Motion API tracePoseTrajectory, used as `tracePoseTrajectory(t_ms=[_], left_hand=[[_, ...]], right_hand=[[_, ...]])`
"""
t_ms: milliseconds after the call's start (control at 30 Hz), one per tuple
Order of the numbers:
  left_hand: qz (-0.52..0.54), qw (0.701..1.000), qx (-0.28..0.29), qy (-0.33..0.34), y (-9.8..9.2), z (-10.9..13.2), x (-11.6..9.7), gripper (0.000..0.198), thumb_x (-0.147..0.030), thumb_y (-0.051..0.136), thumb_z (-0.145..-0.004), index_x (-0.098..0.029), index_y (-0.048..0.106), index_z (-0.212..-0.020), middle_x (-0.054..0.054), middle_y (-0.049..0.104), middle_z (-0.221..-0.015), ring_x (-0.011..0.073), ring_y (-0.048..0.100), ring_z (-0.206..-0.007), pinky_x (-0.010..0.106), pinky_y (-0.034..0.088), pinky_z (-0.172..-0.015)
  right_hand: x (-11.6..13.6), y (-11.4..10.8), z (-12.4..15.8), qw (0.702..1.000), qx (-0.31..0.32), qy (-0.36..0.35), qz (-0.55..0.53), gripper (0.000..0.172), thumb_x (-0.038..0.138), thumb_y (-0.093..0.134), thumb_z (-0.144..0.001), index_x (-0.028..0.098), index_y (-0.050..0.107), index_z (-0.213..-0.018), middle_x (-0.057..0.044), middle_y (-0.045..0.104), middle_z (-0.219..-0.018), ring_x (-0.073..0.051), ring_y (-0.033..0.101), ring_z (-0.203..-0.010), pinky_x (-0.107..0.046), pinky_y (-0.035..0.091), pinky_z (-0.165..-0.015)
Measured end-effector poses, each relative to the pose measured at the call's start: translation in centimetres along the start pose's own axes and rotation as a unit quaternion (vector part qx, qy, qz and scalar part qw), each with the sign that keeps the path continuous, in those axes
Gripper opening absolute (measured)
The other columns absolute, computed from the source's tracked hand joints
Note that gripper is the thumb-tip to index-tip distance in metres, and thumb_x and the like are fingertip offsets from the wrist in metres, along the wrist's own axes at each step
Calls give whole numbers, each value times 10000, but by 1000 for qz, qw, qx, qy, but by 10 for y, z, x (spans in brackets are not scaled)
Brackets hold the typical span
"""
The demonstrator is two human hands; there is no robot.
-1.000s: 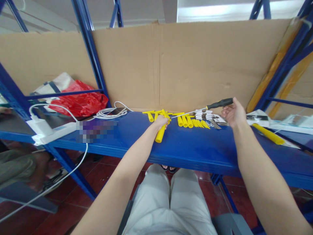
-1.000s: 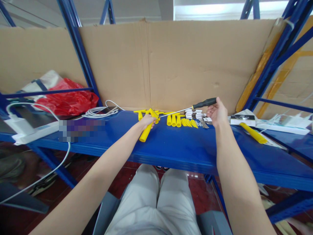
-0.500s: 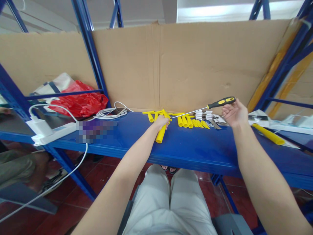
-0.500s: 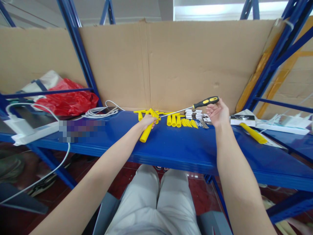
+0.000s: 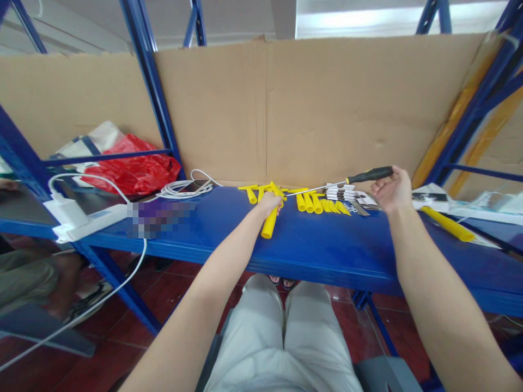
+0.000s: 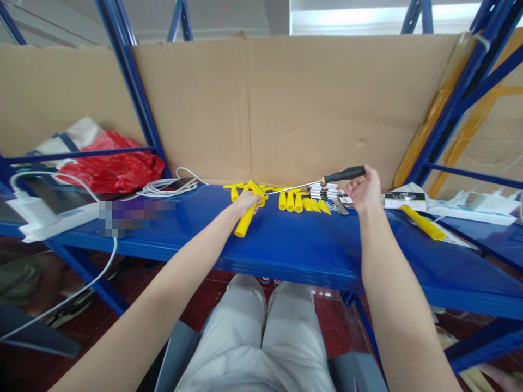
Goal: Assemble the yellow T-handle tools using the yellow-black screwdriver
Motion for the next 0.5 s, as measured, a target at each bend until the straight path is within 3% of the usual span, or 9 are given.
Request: tracePoseTrajectory(t_ms=[100,200,300,500], left_hand=[[2,1000,-5,-1,0,1,-1,251,-16,453,-830,-181,434,-641,-71,408,-424,62,365,-338,206,335,-419],[0,1000,-13,-4,0,2,-2,257,-13,450,-832,-181,431,-639,-74,402,-418,61,364,-335,205,332,-419],[-3,1000,-18,-6,-1,3,-3,263,-8,455,-826,-182,427,-630,-74,401,-413,62,366,-332,205,329,-416],[-4,1000,-20,-8,-1,2,-3,249,-2,472,-804,-179,435,-632,-74,403,-416,66,377,-340,207,345,-428]], right_hand=[[-2,-5,-7,1000,25,-13,11,252,362,497,-920,226,510,-707,72,295,-426,-83,300,-349,-201,264,-357],[-4,-12,-17,996,78,-15,33,304,451,642,-838,223,518,-682,46,446,-477,-86,409,-383,-214,317,-366],[-6,-16,-23,994,93,-21,51,315,439,658,-832,221,504,-664,23,562,-554,-100,489,-422,-230,368,-380],[-8,-21,-27,992,82,-74,57,322,405,725,-773,244,461,-681,68,493,-505,-73,370,-346,-213,267,-311]])
Point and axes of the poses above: each hand's wrist, its own z-axis away from the middle knuckle, its own y-axis out of the palm, x = y × z, the point moved 1 cm from there along -z, towards the middle knuckle
